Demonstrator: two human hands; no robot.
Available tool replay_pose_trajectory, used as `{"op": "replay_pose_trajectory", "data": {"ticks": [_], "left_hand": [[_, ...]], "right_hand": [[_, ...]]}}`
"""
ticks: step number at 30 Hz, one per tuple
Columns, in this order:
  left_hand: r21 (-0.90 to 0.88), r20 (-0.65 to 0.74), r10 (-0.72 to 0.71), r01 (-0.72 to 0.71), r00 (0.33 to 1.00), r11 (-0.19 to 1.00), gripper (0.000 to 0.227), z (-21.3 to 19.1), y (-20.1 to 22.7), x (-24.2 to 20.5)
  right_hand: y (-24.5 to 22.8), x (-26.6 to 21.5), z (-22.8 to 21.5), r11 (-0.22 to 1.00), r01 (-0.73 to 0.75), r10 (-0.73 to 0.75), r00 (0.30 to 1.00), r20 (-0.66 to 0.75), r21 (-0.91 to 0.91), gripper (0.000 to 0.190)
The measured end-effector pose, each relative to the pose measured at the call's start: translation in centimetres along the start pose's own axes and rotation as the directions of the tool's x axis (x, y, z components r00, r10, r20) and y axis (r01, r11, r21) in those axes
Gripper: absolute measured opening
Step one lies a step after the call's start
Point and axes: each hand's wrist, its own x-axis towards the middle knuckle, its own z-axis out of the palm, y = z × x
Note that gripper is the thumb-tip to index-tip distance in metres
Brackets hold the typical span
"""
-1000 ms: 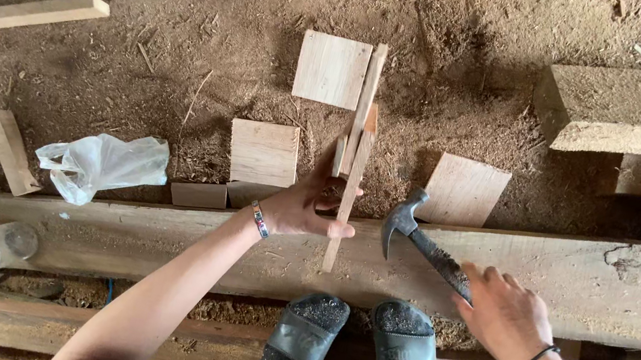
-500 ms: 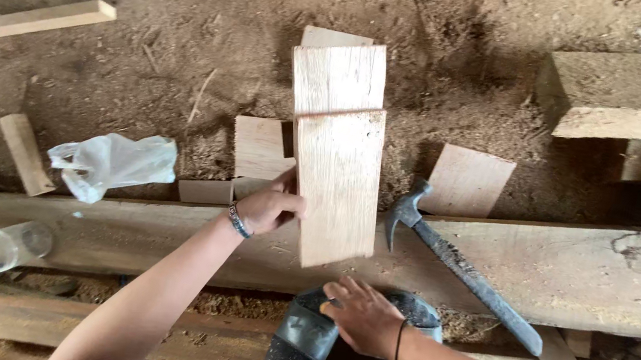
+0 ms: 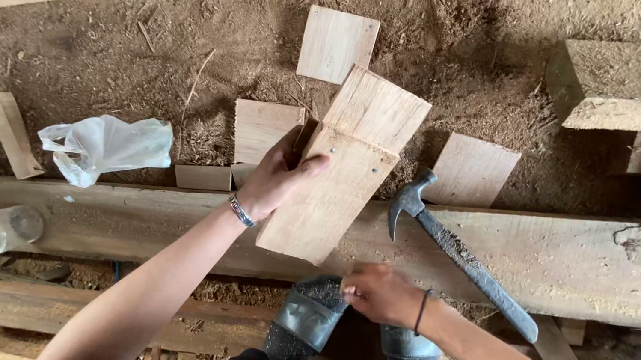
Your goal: The person assembles small wooden components by hand, aligning pieces and using a hammer to drive small nails into the joints.
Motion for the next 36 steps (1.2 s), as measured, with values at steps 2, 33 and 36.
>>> {"op": "replay_pose_trajectory", "data": {"ticks": [2,33,36], "left_hand": [[0.137,-0.032,-0.036,0.04,0.999,0.99,0.09,0.4,0.5,0.0],[0.541,-0.047,-0.016,0.039,0.999,0.84,0.043,2.8,8.2,34.1],[0.436,-0.114,0.045,0.009,0.992,0.9,0.036,-0.1,6.7,31.9]], "right_hand": [[0.9,0.4,1.5,0.986,0.125,-0.132,0.989,-0.061,-0.113,0.021],[10.2,-11.6,0.7,0.861,-0.497,0.277,0.637,-0.719,-0.108,0.069],[10.3,-11.4,0.8,0.879,-0.472,0.266,0.603,-0.752,-0.067,0.062]]}}
